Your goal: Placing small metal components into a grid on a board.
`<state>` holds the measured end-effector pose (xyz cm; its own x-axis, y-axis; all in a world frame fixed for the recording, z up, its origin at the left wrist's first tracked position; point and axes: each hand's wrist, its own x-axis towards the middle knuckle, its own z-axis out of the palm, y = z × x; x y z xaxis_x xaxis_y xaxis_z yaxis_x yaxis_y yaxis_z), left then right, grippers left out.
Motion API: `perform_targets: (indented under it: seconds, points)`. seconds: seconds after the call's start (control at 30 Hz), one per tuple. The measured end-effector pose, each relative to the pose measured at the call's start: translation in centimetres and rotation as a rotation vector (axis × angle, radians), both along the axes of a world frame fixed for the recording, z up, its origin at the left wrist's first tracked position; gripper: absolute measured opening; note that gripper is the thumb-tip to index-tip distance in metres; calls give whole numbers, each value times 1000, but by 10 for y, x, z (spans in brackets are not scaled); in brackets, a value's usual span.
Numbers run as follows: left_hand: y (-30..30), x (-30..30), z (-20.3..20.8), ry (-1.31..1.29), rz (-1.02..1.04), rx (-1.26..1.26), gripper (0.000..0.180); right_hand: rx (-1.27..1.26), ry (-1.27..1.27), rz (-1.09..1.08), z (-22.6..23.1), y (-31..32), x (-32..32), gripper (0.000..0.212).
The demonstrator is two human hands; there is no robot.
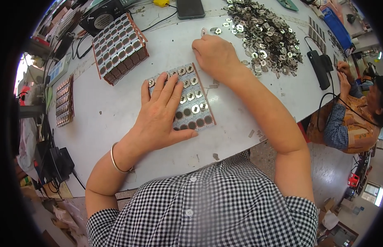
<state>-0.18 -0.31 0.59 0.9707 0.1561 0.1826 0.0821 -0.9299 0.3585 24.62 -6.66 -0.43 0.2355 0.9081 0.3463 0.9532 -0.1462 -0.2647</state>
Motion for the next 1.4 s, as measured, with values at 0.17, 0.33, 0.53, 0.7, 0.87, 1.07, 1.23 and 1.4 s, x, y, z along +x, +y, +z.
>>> perform_targets:
  seconds: [0.17, 0.33, 0.53, 0.7, 0.87, 1.07, 1.23, 1.4]
  points:
    - [1, 0, -4, -62, 5, 12, 105, 195, 57, 23, -8, 4, 7, 14]
    - [0, 2, -3, -80, 8, 26, 105, 121, 109, -134, -4, 11, 15, 17]
    - [3, 2, -6, -111, -7, 36, 102, 7, 285, -179, 18, 9, 8, 23]
    - [6, 0, -2, -100, -9, 46, 97, -206, 872, -97, 59, -44, -53, 22]
    - [5, 1, -4, -110, -12, 44, 95, -382, 1201, -4, 43, -80, -77, 20]
    - [6, 2, -8, -147, -1, 32, 94, -190, 814, 92, 37, -75, -98, 27]
    - [9, 2, -11, -187, 56, -71, 105, -33, 542, 157, 32, -73, -103, 30]
    - [8, -1, -8, -109, 73, -36, 109, -135, 483, 216, 36, -68, -100, 30]
